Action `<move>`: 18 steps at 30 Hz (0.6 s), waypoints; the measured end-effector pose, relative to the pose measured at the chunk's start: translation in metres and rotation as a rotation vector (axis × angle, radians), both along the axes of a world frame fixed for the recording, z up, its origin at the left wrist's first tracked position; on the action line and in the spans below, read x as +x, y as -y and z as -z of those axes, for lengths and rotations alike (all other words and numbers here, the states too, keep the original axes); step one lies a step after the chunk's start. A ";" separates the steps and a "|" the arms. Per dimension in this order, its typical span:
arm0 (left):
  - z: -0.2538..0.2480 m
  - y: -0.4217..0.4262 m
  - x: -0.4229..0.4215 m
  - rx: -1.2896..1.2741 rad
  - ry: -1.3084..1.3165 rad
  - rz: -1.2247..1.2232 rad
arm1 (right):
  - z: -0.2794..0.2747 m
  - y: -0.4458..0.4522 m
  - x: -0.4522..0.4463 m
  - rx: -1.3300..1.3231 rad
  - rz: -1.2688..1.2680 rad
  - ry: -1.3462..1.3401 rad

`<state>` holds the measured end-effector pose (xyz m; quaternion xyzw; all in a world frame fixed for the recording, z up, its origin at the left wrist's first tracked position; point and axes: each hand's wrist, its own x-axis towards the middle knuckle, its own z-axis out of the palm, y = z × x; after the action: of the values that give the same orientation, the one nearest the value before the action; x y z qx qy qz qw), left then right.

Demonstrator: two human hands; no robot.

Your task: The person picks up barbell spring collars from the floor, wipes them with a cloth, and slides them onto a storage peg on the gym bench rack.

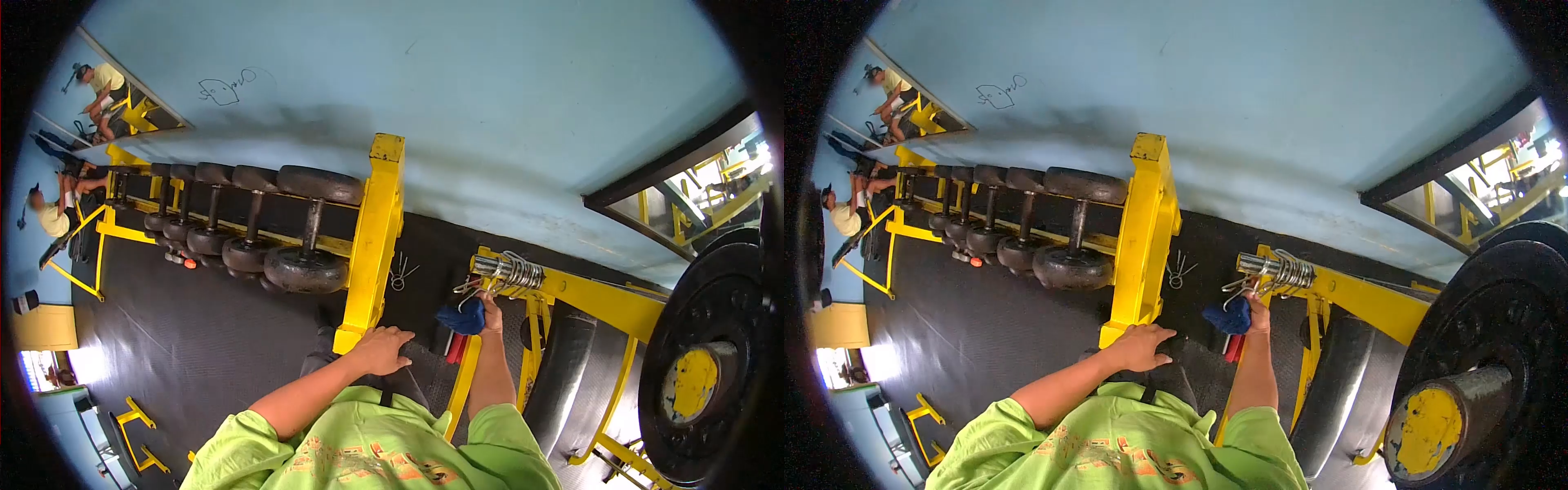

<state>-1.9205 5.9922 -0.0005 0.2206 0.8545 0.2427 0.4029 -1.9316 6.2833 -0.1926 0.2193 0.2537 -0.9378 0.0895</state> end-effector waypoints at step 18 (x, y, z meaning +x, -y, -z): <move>-0.005 0.012 0.002 0.159 -0.098 0.173 | -0.025 0.056 0.100 1.335 -0.241 0.818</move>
<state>-1.9182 5.9798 0.0046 0.3364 0.8289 0.2629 0.3615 -1.8314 6.2276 -0.1671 0.5249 0.7317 -0.4163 0.1259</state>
